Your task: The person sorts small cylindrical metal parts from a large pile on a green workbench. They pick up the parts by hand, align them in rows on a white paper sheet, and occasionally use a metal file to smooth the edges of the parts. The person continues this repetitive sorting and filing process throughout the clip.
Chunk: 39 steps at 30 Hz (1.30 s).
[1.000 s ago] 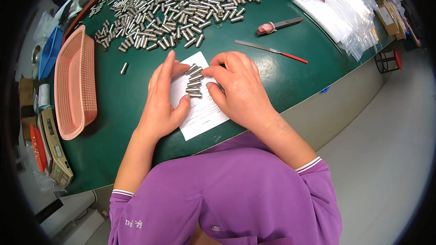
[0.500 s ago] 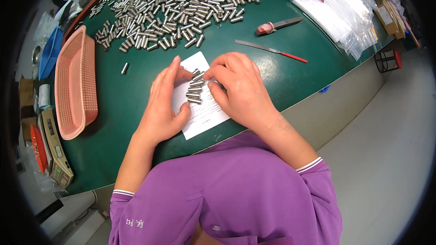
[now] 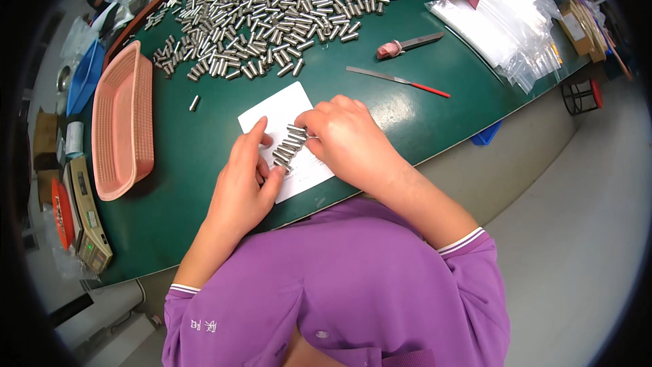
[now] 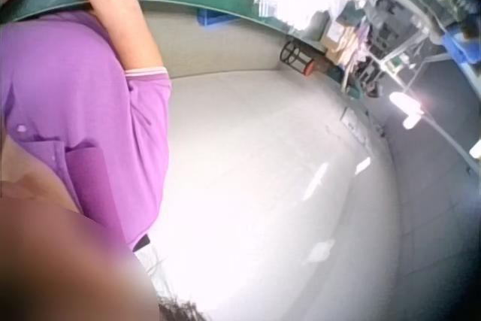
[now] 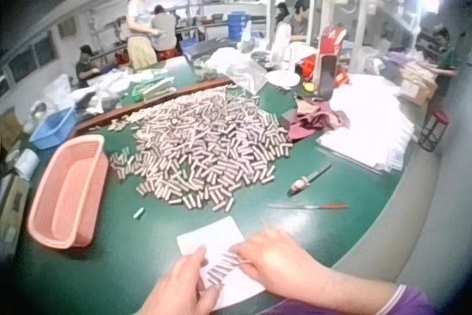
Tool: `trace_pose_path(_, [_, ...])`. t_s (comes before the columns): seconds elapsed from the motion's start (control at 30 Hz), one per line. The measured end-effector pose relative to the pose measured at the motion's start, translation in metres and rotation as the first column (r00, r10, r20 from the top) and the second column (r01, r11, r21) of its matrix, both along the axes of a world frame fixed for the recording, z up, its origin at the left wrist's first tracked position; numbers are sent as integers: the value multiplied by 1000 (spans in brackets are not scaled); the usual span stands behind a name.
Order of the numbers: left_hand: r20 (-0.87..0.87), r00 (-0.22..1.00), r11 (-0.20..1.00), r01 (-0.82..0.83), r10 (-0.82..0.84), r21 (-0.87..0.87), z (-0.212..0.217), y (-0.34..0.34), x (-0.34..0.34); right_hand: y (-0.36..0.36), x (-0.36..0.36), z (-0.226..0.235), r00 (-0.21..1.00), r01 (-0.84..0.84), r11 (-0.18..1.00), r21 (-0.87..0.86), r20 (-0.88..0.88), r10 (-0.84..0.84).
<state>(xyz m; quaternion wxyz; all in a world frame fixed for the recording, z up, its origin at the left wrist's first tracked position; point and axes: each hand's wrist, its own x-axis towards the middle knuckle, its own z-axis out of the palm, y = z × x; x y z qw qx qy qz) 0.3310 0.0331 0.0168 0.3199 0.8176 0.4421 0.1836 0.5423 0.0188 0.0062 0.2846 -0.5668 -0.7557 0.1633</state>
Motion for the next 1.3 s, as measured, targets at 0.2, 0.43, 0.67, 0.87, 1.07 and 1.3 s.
trace_pose_path(0.2, [-24, 1000, 998, -7, 8, 68, -6, -7, -6, -9, -4, 3, 999, -26, 999, -33, -27, 25])
trace_pose_path(0.43, [48, 993, 967, 93, -107, 237, -14, 11, -15, -10, -7, 7, 998, -41, 999, -26, -51, 39])
trace_pose_path(0.67, [-19, 999, 993, 37, -35, 113, -11, 14, -8, -5, 0, 2, 994, -109, 993, -37, -20, 108])
trace_pose_path(0.87, [13, 998, 995, 57, -58, 87, -6, 15, -11, -6, 0, 1, 995, -96, 995, -13, -18, 96])
trace_pose_path(1.07, [65, 998, 999, 5, -7, 37, -7, 14, -10, -4, -2, 3, 993, -113, 992, -47, -38, 111])
trace_pose_path(1.3, [48, 996, 997, -72, 72, -1, -10, 16, -2, 3, 3, -1, 992, -111, 988, -103, -66, 105])
